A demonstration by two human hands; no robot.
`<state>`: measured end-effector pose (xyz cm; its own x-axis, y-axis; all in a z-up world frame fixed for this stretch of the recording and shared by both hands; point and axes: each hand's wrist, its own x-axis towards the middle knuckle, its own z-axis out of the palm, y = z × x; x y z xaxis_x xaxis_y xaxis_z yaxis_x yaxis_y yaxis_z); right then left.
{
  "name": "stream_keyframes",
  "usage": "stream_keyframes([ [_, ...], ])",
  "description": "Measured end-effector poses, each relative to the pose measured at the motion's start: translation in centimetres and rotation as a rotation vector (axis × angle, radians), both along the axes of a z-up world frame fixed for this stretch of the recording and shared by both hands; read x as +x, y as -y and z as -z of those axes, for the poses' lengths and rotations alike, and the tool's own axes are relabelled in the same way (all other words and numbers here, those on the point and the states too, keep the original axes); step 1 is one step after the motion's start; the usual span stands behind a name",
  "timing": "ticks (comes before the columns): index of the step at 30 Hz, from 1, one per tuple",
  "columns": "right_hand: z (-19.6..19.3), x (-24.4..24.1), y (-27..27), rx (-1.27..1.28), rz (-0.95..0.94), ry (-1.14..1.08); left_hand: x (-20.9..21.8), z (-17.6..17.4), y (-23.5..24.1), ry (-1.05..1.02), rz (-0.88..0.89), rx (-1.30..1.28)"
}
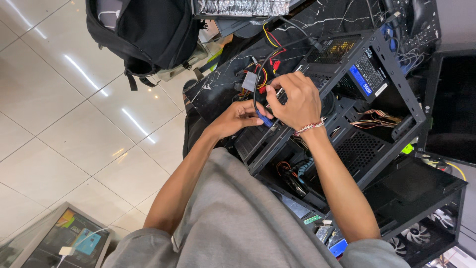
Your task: The person connects various internal cables to the motherboard and power supply inside an open computer case. They route and secure wires, then plug a USB cable into the back of the case.
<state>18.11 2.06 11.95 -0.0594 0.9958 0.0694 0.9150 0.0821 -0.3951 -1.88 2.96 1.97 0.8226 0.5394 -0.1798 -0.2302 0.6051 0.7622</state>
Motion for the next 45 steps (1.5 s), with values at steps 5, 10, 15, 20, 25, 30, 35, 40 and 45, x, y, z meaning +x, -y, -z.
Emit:
stream_keyframes([
  [5, 0.4, 0.3, 0.2, 0.016, -0.006, 0.026, 0.0, 0.7, -0.7, -0.005, 0.085, 0.032],
  [10, 0.5, 0.3, 0.2, 0.011, 0.002, 0.025, -0.2, -0.2, -1.4, -0.026, 0.156, 0.067],
  [15, 0.6, 0.4, 0.2, 0.01, 0.005, 0.049, -0.7, -0.2, -0.4, -0.02, 0.13, -0.139],
  [20, 0.1, 0.0, 0.3, 0.006, 0.019, 0.028, -0.4, -0.9, 0.3, -0.09, -0.008, -0.133],
  [25, 0.5, 0.2, 0.3, 0.015, 0.028, 0.014, 0.6, 1.4, 1.7, -0.165, -0.153, -0.169],
  [30, 0.3, -0.1, 0.1, 0.06, 0.032, 0.011, 0.7, 0.0, 1.1, -0.283, -0.199, -0.026],
  [35, 0.5, 0.0, 0.2, 0.072, 0.039, 0.009, 0.5, 0.7, 1.3, -0.315, -0.197, 0.01],
  [40, 0.4, -0.1, 0.1, 0.084, 0.032, 0.022, 0.8, 1.5, 1.4, -0.303, -0.232, -0.018],
  [45, 0.5, -0.1, 0.2, 0.087, 0.033, -0.011, 0.6, 0.5, 1.4, -0.306, -0.244, 0.008],
])
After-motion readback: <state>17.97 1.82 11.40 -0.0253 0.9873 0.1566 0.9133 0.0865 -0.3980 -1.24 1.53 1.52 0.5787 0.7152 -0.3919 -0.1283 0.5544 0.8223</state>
